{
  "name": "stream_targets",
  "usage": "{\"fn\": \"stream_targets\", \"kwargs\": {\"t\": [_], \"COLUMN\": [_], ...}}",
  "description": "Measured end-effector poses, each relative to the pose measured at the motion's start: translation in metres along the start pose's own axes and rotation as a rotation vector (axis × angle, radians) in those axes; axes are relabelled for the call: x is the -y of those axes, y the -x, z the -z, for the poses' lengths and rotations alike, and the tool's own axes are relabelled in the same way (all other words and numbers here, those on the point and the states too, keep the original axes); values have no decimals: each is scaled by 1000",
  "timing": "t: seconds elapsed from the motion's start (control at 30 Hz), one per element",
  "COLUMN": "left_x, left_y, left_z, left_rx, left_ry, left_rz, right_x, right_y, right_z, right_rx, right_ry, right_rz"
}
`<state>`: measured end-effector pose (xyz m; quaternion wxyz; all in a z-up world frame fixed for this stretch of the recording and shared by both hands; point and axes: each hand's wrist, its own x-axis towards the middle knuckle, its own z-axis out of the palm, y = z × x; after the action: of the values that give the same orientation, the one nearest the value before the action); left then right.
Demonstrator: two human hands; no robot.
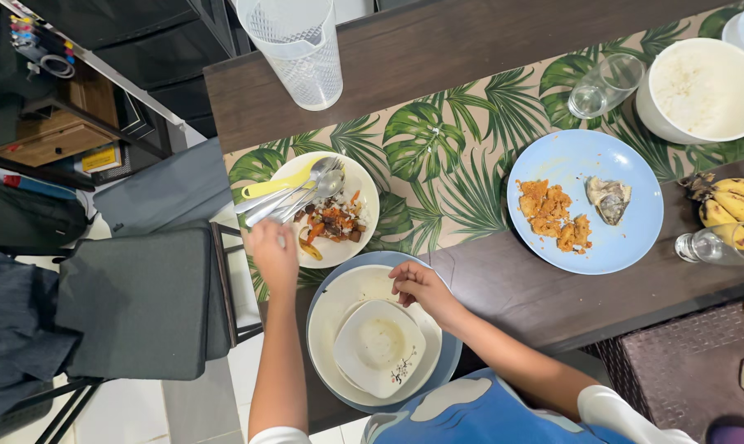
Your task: The person clears leftover food from several small plates and bowls onto a larger plate using a spoon and fork. They then stack the empty dishes and move a pitcher on the table.
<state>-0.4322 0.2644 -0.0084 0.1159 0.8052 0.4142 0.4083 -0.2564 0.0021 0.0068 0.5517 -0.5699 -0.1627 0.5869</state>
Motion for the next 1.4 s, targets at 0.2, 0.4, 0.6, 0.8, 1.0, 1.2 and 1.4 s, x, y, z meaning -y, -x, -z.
{"fn": "stream_targets", "kwargs": {"t": [0.2, 0.4, 0.6, 0.8, 1.0, 1.2, 1.4], "left_x": [-24, -56, -118, -173, -190, -194, -193], "left_y": [-7, 2, 14, 21, 29, 29, 31], "left_z": [-17, -34, -43, -40, -55, -70, -74], "left_rx": [381, 236, 305, 339, 340, 361, 373], "left_ry": [83, 111, 233, 326, 354, 391, 359], "left_rz": [337, 142, 130, 168, 213, 268, 279], "right_x": [-11, -22, 47, 141, 147, 132, 134], "right_y": [8, -15, -97, -195, -256, -252, -234], "right_z": [17, 94, 168, 193, 223, 239, 212], "right_rx": [9, -180, -408, -402, -146, -119, -119], "right_ry": [33, 137, 629, 1212, 1509, 1556, 1311], "right_rz": [59, 259, 502, 705, 931, 822, 757]}}
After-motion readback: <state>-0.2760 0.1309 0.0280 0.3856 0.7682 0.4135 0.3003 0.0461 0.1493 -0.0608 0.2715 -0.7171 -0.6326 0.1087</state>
